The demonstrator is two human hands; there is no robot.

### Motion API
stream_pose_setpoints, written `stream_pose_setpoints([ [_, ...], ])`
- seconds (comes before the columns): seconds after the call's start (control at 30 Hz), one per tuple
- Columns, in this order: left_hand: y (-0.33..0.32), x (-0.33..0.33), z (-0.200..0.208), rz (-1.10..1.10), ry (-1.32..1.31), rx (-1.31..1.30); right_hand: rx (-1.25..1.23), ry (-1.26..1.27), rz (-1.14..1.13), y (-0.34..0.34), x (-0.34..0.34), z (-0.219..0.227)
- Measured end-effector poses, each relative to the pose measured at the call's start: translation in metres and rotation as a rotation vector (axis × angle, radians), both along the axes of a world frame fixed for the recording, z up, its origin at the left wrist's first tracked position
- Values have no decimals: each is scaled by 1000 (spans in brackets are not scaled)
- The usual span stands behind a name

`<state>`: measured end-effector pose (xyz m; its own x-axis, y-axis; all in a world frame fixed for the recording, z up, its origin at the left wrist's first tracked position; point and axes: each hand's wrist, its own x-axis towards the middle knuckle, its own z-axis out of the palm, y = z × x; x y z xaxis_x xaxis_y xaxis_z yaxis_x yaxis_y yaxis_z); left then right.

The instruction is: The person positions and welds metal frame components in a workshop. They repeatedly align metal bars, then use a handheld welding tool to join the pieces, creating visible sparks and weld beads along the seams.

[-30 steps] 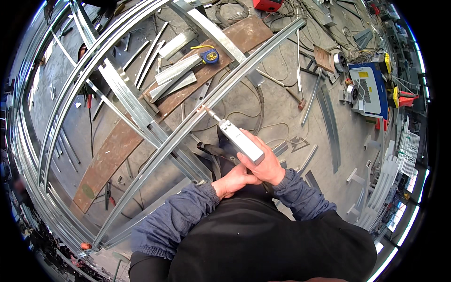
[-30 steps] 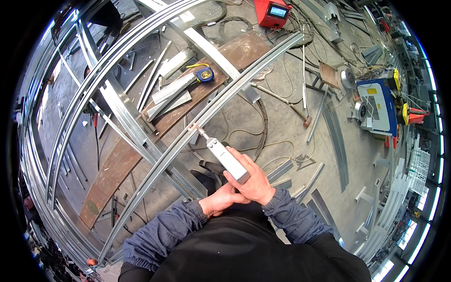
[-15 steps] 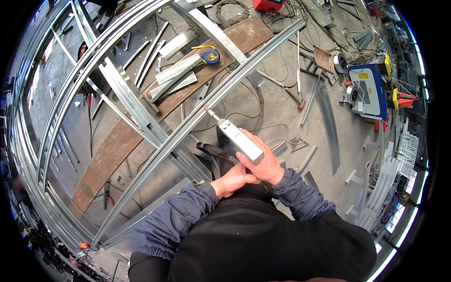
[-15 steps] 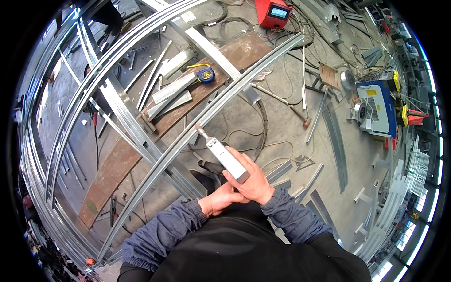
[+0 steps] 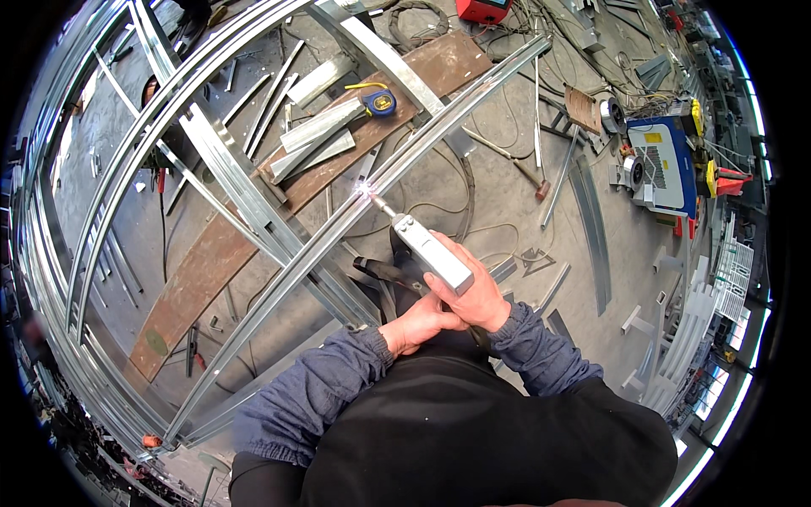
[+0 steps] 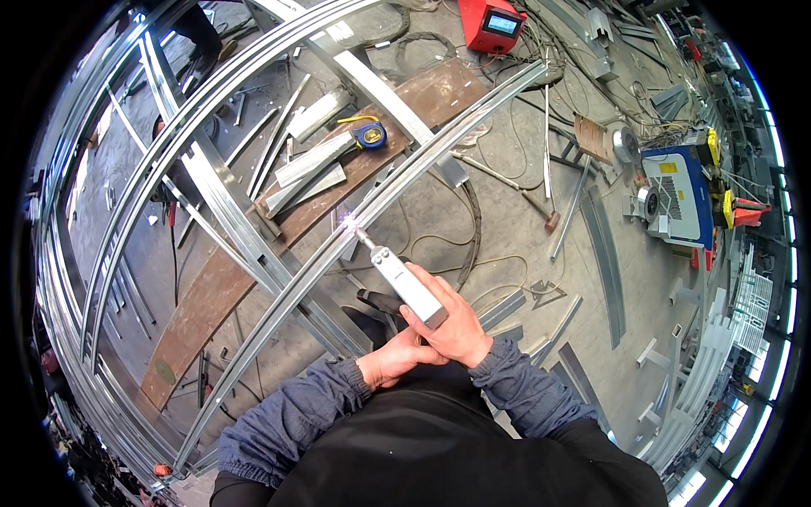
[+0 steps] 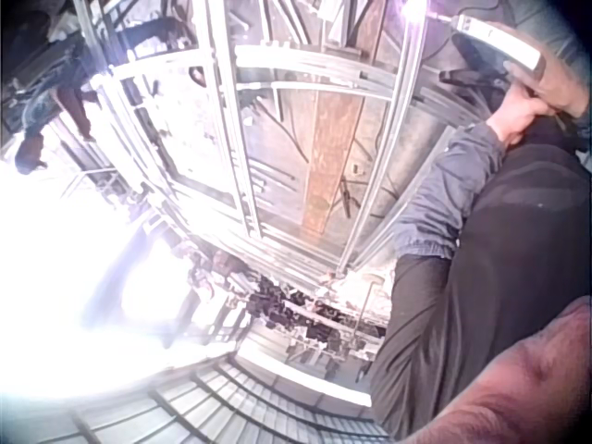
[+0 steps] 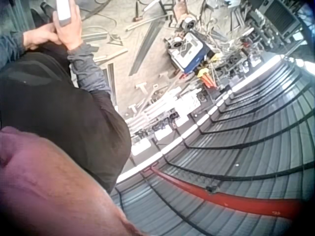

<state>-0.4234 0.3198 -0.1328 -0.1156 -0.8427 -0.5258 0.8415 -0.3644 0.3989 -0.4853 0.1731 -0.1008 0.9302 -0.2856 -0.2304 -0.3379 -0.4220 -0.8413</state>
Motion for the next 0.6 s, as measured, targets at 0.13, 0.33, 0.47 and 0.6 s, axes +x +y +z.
stream_pose_setpoints([
  [0.13,2,-5,-6,5,-24,1,1,-5,-1,1,-1,0],
  [0.33,3,-5,-6,11,-26,-8,33,37,-14,2,-1,3],
  [0.47,3,-6,-6,19,-21,-4,8,-22,-22,4,-3,-2],
  [0.6,4,-8,-9,9,-25,16,-1,-35,-21,4,-3,-2],
])
